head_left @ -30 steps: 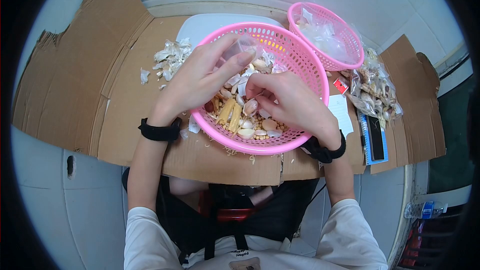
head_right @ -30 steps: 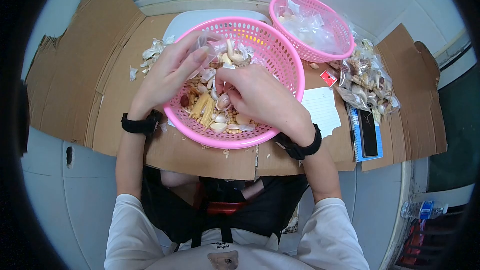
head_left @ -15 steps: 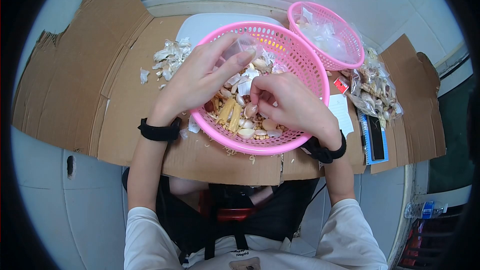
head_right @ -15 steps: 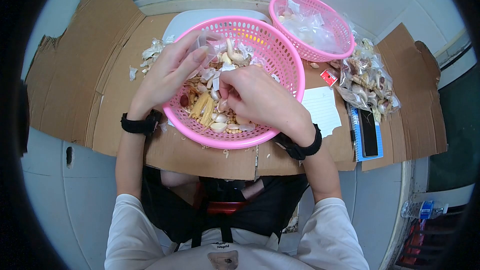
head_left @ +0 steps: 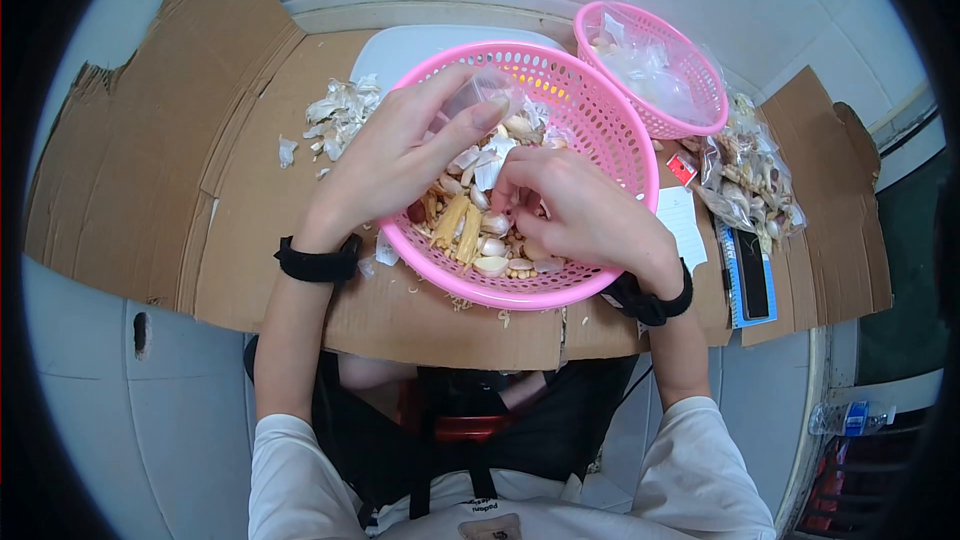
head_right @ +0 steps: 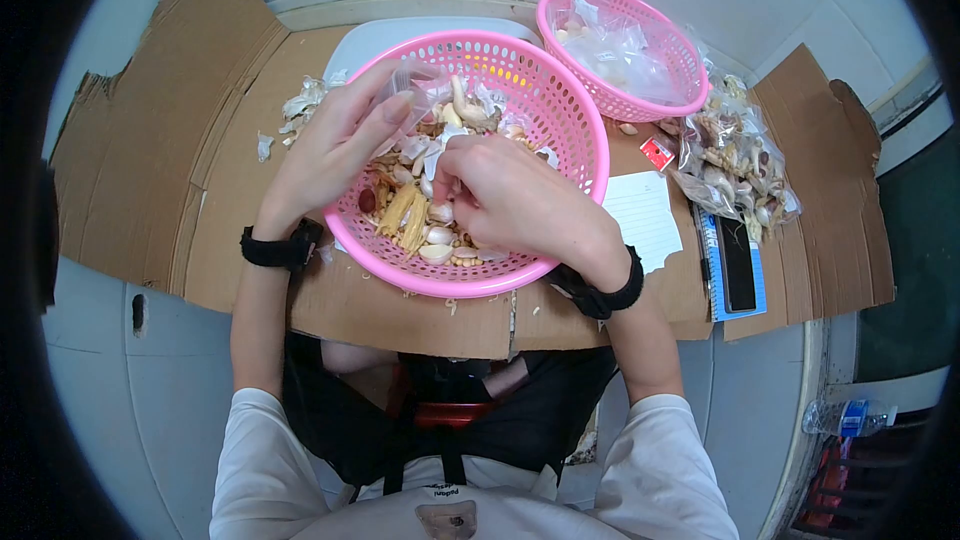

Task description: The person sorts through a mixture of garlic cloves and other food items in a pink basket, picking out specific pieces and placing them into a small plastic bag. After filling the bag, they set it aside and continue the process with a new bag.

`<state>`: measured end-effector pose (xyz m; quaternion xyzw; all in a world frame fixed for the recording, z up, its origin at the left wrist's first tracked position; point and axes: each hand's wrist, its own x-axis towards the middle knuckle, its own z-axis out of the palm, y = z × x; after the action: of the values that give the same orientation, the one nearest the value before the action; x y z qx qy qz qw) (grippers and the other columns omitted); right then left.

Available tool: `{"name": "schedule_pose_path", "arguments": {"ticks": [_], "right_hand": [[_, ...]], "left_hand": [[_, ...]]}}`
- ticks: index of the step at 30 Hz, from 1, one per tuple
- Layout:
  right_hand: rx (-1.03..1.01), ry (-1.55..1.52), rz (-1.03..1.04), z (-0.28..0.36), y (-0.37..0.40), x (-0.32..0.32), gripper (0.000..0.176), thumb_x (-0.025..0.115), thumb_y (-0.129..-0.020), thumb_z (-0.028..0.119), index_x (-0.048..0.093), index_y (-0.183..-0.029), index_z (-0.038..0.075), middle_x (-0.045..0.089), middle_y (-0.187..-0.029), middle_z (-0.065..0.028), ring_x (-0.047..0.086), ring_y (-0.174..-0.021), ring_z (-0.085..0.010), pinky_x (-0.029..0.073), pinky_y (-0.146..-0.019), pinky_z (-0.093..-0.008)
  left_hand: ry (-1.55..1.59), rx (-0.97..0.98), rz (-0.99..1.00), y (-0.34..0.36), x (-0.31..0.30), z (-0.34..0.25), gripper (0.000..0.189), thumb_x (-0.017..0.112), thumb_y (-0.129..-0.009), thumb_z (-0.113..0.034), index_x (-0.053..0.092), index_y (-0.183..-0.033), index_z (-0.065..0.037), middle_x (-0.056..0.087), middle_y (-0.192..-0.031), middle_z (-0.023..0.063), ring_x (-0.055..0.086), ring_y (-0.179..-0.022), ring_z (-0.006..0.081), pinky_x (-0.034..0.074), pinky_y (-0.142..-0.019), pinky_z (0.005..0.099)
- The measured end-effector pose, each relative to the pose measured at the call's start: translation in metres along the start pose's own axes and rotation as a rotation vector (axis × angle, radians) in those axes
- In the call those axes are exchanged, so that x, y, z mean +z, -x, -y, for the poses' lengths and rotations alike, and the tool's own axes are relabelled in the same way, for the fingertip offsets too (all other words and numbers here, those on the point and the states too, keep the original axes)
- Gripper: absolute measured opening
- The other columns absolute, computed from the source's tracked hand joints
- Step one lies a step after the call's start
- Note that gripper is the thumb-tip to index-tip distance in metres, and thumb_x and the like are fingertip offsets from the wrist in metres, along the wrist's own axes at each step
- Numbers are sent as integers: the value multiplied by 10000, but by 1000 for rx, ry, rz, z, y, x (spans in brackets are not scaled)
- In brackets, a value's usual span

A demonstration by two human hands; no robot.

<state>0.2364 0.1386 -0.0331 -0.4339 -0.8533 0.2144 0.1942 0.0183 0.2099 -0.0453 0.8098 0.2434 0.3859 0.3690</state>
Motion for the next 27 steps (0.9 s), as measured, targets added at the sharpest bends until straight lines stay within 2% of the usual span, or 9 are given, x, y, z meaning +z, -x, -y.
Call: {"name": "schedule_pose_path", "arguments": {"ticks": [4,6,9,13,15,16,18,21,27], "right_hand": [[38,13,-37,1,-1,-1,202,597,-814,-38,722,-972,-27,697,-925,-195,683,-913,-398,543,-835,-497],[-56,101,-168,-9,-1,3,246,627,-836,-30,702,-1069,-2,691,-1037,-151,692,-908,-321,560,-812,-431],[-184,189,-346,-10,-2,5,271,639,-846,-23,694,-1110,5,686,-1102,-154,692,-922,-315,562,-811,-421],[-106,147,-358,1,-1,1,251,675,-854,16,700,-1104,21,700,-1075,-154,697,-923,-326,561,-821,-427],[179,79,-41,11,-1,-7,255,709,-854,62,702,-1107,34,715,-1023,-153,699,-923,-342,555,-826,-433],[180,78,-41,9,-1,-7,255,709,-854,62,702,-1107,34,715,-1023,-153,699,-923,-342,555,-826,-433],[140,78,174,4,-1,-3,262,741,-847,106,693,-1095,35,721,-940,-153,700,-886,-361,550,-805,-445],[-20,141,83,-13,4,9,253,747,-832,102,686,-1064,23,722,-932,-157,701,-884,-369,546,-794,-455],[98,85,156,-1,0,0,241,748,-807,74,693,-1033,11,708,-985,-166,695,-930,-372,545,-834,-461]], "left_hand": [[8,29,-18,0,2,2,578,573,-1072,-473,594,-1388,11,732,-1088,159,673,-863,190,546,-796,339],[-5,39,-24,0,2,5,583,572,-1073,-474,590,-1395,12,732,-1086,160,676,-867,192,547,-800,340],[-33,16,-29,0,1,7,590,571,-1073,-474,580,-1409,11,729,-1068,153,676,-858,185,548,-803,339],[11,11,-20,0,2,2,582,574,-1075,-467,580,-1414,6,722,-1036,131,655,-806,157,539,-756,318],[14,8,-17,0,1,-2,572,576,-1075,-462,586,-1407,5,720,-1024,123,645,-786,148,534,-735,309],[9,15,-18,0,1,-2,561,576,-1076,-460,595,-1395,1,714,-1000,114,636,-774,145,528,-724,307],[5,22,-19,0,1,-3,549,576,-1077,-458,603,-1383,-3,707,-975,104,627,-762,141,522,-712,305],[21,14,-23,0,2,-2,533,579,-1077,-458,615,-1363,-9,686,-924,81,616,-757,137,516,-716,309],[10,43,-21,-1,1,-4,514,588,-1078,-441,615,-1366,-15,670,-891,67,587,-745,126,499,-703,302]]}}
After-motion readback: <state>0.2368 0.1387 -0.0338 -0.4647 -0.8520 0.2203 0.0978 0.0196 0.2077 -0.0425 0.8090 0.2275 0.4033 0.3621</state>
